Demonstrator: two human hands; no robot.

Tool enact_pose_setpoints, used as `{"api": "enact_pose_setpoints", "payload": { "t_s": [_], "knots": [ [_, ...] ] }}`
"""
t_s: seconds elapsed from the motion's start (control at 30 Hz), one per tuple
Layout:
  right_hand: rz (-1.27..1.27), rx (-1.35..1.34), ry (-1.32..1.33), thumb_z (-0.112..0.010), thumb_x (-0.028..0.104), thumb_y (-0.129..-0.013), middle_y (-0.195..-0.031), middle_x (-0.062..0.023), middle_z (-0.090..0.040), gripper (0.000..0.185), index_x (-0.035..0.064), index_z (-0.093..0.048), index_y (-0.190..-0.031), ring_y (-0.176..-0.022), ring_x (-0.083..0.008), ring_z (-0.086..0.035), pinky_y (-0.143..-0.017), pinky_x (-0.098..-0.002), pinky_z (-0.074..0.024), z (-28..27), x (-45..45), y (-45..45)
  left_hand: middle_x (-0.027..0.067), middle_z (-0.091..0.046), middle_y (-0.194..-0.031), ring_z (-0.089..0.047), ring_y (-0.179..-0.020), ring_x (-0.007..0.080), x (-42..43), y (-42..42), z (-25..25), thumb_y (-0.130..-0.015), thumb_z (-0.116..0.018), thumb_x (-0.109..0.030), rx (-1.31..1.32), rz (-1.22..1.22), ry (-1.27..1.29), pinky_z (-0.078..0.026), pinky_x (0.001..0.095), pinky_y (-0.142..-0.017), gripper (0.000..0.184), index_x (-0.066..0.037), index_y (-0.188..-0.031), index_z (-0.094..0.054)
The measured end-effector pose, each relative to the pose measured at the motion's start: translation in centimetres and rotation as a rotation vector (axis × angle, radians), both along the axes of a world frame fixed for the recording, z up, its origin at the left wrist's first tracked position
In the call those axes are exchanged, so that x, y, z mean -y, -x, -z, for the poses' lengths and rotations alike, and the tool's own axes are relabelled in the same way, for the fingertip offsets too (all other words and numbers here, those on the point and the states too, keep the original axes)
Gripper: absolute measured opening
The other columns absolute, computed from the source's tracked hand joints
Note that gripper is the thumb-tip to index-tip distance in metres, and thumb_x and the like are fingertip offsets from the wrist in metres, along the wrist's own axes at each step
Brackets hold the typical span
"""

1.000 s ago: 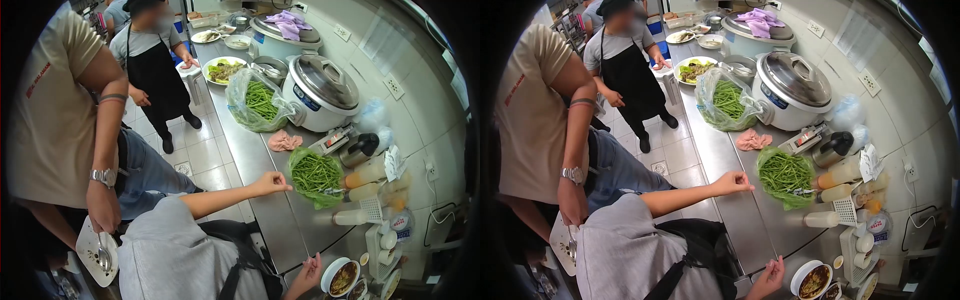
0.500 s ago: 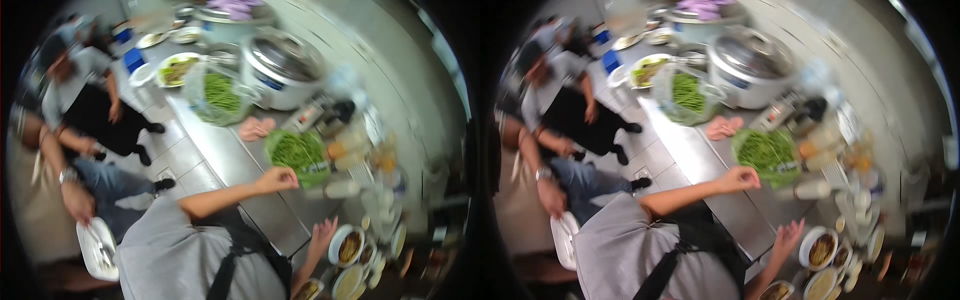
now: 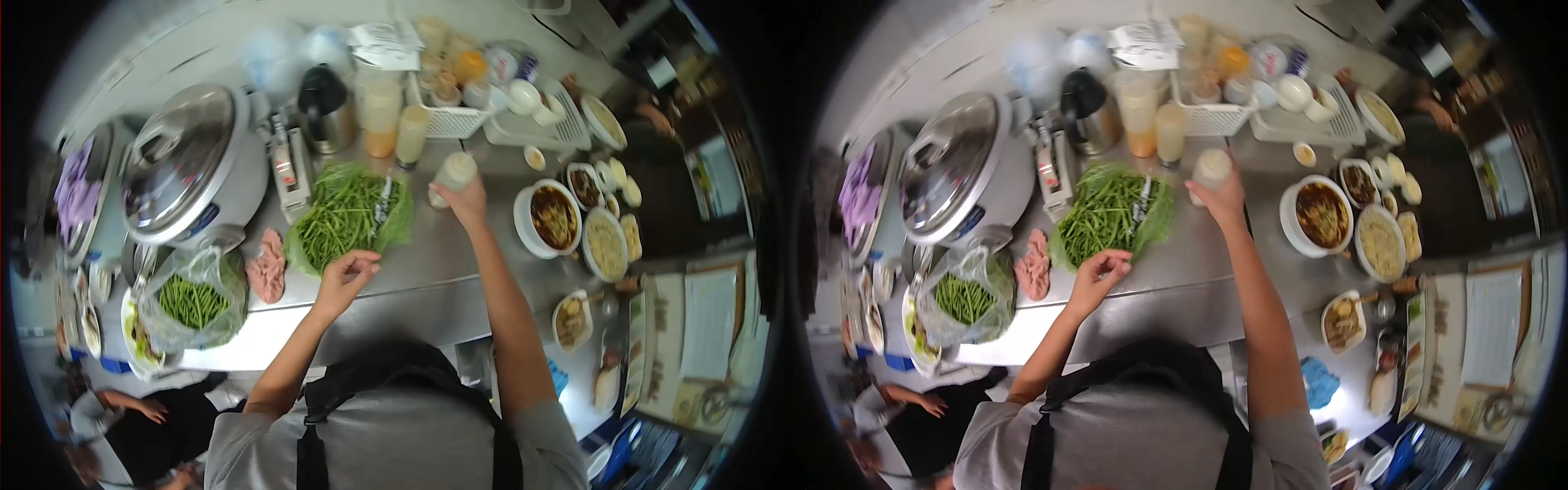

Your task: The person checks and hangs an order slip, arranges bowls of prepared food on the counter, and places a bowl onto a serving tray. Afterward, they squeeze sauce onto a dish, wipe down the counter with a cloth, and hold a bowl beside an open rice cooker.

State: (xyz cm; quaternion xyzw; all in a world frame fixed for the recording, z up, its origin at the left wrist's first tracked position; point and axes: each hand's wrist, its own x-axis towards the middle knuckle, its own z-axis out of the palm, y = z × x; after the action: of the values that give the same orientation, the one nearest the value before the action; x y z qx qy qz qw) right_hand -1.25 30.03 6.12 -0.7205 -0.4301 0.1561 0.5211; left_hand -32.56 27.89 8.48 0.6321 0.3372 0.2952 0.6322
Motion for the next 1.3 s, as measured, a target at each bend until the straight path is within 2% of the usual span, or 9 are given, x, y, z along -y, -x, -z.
{"api": "enact_pose_setpoints", "payload": {
  "t_s": [0.13, 0.27, 0.47, 0.63, 0.77, 0.9, 1.0, 1.13, 1.3],
  "knots": [
    [0.037, -0.093, -0.033, -0.085, 0.025, -0.058, -0.107, -0.0108, -0.065, 0.072, 0.0041, -0.052, -0.119, -0.101, -0.0232, -0.062, -0.091, -0.036, -0.0462, -3.6, 2.3, 0.8, 0.0027, -0.055, -0.102, -0.053, -0.09, 0.011, -3.5, -6.2, 1.5, -0.08, -0.069, -0.004, 0.083, 0.055, -0.191, -0.046, 0.0255, -0.076, 0.043, -0.005, -0.12, -0.053],
    [0.021, -0.107, -0.173, -0.082, 0.015, -0.067, -0.117, -0.0058, -0.057, 0.079, 0.0056, -0.04, -0.133, -0.108, -0.0167, -0.054, -0.095, -0.0333, -0.0439, -7.5, 13.1, -0.8, 0.0097, -0.043, -0.121, -0.049, -0.102, 0.0197, -9.2, -12.4, 2.8, -0.078, -0.071, -0.006, 0.046, -0.221, -0.415, -0.044, 0.0317, -0.086, 0.066, -0.003, -0.135, -0.038],
    [0.664, -0.344, -0.095, -0.08, 0.022, -0.071, -0.114, -0.0098, -0.055, 0.08, 0.0054, -0.034, -0.133, -0.105, -0.0203, -0.055, -0.093, -0.0347, -0.0447, -13.0, 35.0, 0.4, 0.0199, -0.038, -0.123, -0.048, -0.109, 0.0316, -13.7, -19.1, 3.5, -0.074, -0.078, -0.017, 0.245, -0.353, -0.496, -0.041, 0.0432, -0.094, 0.086, 0.002, -0.14, -0.027],
    [1.085, -0.02, 0.087, -0.081, 0.03, -0.068, -0.101, -0.0107, -0.063, 0.068, 0.005, -0.045, -0.12, -0.086, -0.0174, -0.061, -0.076, -0.0319, -0.0506, -17.8, 48.7, 3.5, 0.0234, -0.051, -0.114, -0.049, -0.106, 0.0394, -17.3, -22.6, 7.9, -0.057, -0.086, -0.044, -0.32, -0.667, -1.069, -0.043, 0.0478, -0.09, 0.1, 0.004, -0.131, -0.039],
    [1.395, 0.241, 0.403, -0.084, 0.034, -0.064, -0.093, -0.0139, -0.066, 0.07, 0.0033, -0.049, -0.117, -0.083, -0.0182, -0.064, -0.073, -0.032, -0.0509, -19.3, 59.3, 6.7, 0.0228, -0.056, -0.109, -0.054, -0.097, 0.039, -17.3, -25.3, 8.2, -0.052, -0.088, -0.048, -0.371, -0.786, -0.945, -0.044, 0.048, -0.086, 0.099, 0.007, -0.123, -0.044],
    [1.463, 0.206, 0.772, -0.084, 0.036, -0.051, -0.096, -0.0211, -0.066, 0.079, 0.0031, -0.054, -0.116, -0.09, -0.0332, -0.065, -0.08, -0.0386, -0.0501, -18.3, 67.2, 9.8, 0.0224, -0.059, -0.105, -0.059, -0.09, 0.0352, -19.0, -26.2, 7.9, -0.055, -0.09, -0.036, -0.202, -0.827, -0.945, -0.048, 0.046, -0.08, 0.088, 0.009, -0.117, -0.047],
    [1.419, 0.157, 0.864, -0.085, 0.034, -0.05, -0.097, -0.0211, -0.066, 0.079, 0.004, -0.055, -0.117, -0.092, -0.0324, -0.065, -0.083, -0.0374, -0.0497, -15.9, 70.9, 11.3, 0.0219, -0.061, -0.102, -0.061, -0.09, 0.0317, -18.4, -25.4, 5.8, -0.056, -0.09, -0.027, 0.035, -0.46, -0.654, -0.049, 0.0409, -0.082, 0.074, 0.008, -0.111, -0.053],
    [1.462, -0.004, 0.955, -0.086, 0.026, -0.045, -0.099, -0.0178, -0.067, 0.078, 0.0063, -0.058, -0.114, -0.094, -0.0314, -0.065, -0.085, -0.0368, -0.0493, -13.3, 73.2, 11.8, 0.0197, -0.064, -0.099, -0.064, -0.085, 0.0235, -16.9, -26.2, 4.4, -0.066, -0.085, -0.013, 0.124, -0.52, -0.859, -0.053, 0.0353, -0.076, 0.059, 0.009, -0.109, -0.051],
    [1.15, -0.153, 1.549, -0.087, 0.014, -0.038, -0.1, -0.0074, -0.069, 0.07, 0.0164, -0.068, -0.106, -0.097, -0.0252, -0.065, -0.086, -0.0351, -0.0515, -13.3, 74.6, 9.9, 0.0168, -0.063, -0.106, -0.062, -0.092, 0.0215, -9.5, -25.4, -1.6, -0.073, -0.079, -0.007, 0.27, -0.119, -0.628, -0.051, 0.0337, -0.086, 0.049, 0.007, -0.111, -0.051]
  ]
}}
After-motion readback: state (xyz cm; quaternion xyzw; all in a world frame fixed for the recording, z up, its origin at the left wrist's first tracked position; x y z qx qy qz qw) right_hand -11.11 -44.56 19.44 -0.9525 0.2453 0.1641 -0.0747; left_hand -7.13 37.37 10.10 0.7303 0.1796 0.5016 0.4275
